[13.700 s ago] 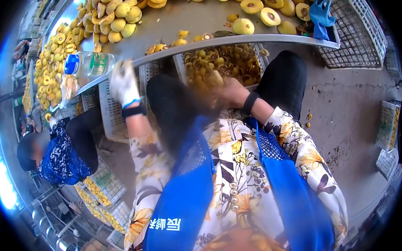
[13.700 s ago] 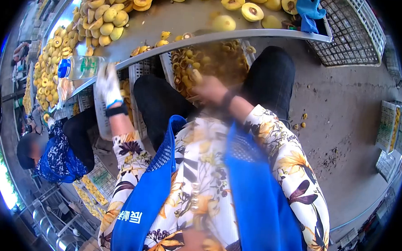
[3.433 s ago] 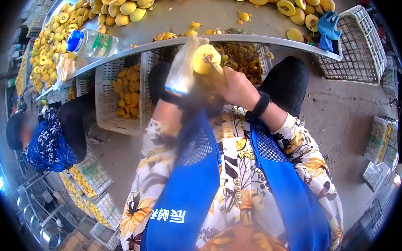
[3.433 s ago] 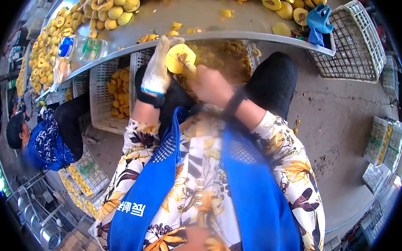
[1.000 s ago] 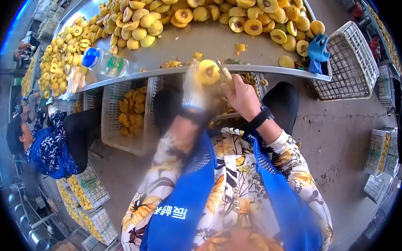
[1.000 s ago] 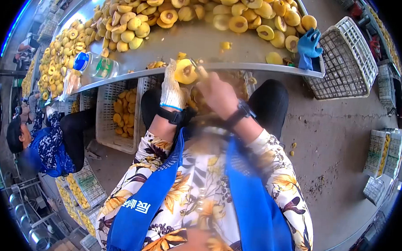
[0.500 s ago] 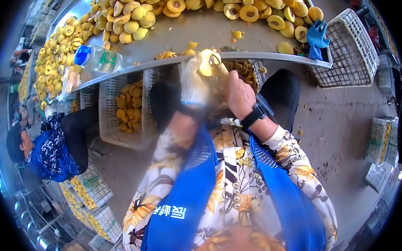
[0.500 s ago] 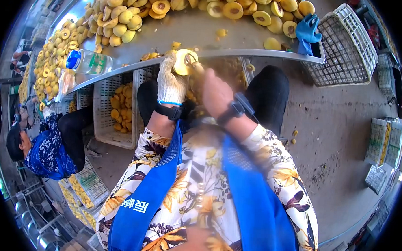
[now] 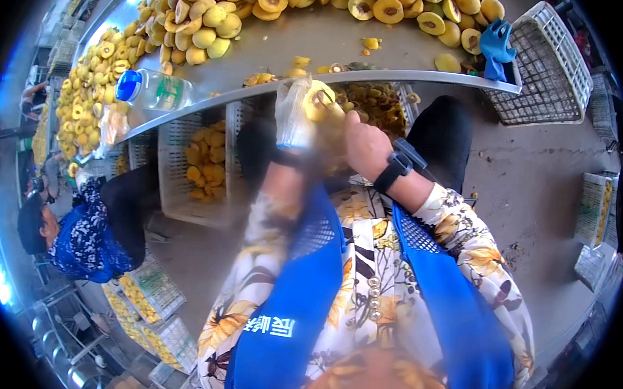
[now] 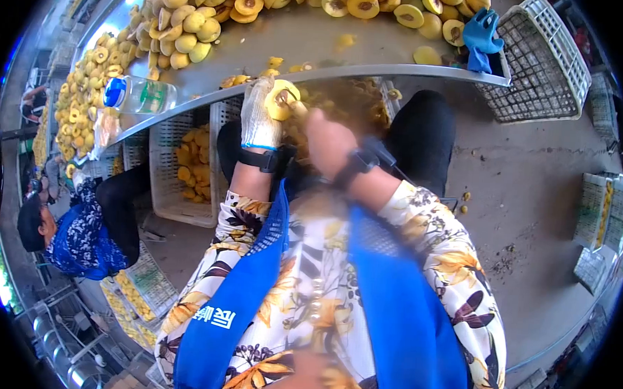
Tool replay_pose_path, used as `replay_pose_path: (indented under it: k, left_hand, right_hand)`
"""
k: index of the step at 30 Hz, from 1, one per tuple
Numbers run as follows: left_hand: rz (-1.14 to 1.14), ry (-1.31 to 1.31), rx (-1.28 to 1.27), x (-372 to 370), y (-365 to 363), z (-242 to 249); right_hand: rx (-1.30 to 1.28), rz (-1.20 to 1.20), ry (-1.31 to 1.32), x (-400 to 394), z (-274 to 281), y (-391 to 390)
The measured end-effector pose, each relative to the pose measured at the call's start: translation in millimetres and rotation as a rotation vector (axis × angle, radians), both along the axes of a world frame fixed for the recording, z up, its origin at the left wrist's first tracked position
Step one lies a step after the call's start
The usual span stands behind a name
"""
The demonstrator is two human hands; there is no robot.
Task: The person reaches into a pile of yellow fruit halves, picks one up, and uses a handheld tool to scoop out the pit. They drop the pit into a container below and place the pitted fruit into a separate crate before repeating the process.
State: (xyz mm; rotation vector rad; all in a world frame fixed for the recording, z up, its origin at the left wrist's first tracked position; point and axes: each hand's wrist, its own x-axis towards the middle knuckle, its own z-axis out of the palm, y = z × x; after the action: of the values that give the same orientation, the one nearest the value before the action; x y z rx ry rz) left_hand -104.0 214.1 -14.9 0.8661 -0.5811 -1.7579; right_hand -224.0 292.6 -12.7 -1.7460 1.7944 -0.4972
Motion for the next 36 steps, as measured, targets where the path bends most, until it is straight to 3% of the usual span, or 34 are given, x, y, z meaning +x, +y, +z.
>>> replay_pose_path:
  k: [3,5,9,10,13,16,19,21,24,30,33,35,36]
  left_hand:
    - [0.167,-0.183,-0.016,-4.1,-0.7,0.7]
    - [0.161,-0.090,0.069,-16.2,14.3,30.4]
    - [0.123,-0.289,-0.294,-10.3,10.0,-8.1]
    - [0.187,-0.194,-0.152,-19.0,13.4,6.3]
    - [0.155,-0.187,-0.288,-18.8,15.8,-7.4]
    - [0.155,-0.478,-0.286,-21.4,16.2,2.3]
    - [0.091,-0.298,-0.052,-18.4,19.3,29.2]
    - [0.003,-0.420,-0.215,8.9,-11.1,-38.1]
    - [-0.054,-0.080,0.126,12.1,-14.8,-28.3]
    - [0.206,-0.750,-0.399,1.9,10.5,-29.5]
    - [0.239,-0.827,-0.529,2.0,11.4,-34.0]
    - [0.157,-0.443,-0.119,-6.3,12.0,-8.8]
    - [0.144,-0.386,-0.035,-5.2,-0.1,-14.2]
  right_hand:
    - [-0.025,-0.016,-0.021,3.0,4.3,-2.2]
    - [-0.047,-0.067,-0.053,8.6,6.9,-1.3]
    - [-0.108,-0.154,-0.105,13.5,21.6,-4.9]
    - [-0.060,-0.186,-0.114,14.8,15.5,-7.1]
    - [-0.039,-0.244,-0.141,19.9,2.2,-6.1]
    - [0.084,-0.179,-0.192,14.1,15.3,-6.0]
    - [0.116,-0.128,-0.215,9.8,18.4,-5.0]
    - [0.122,-0.081,-0.273,6.7,32.9,-3.0]
    - [0.063,-0.045,-0.251,11.5,10.6,-4.9]
    - [0.037,-0.098,-0.286,19.7,-1.5,-7.6]
    - [0.064,-0.120,-0.373,24.0,-16.1,-6.3]
    - [0.045,-0.129,-0.380,26.4,-19.5,-2.3]
    - [0.034,-0.136,-0.383,26.8,-20.4,-1.0]
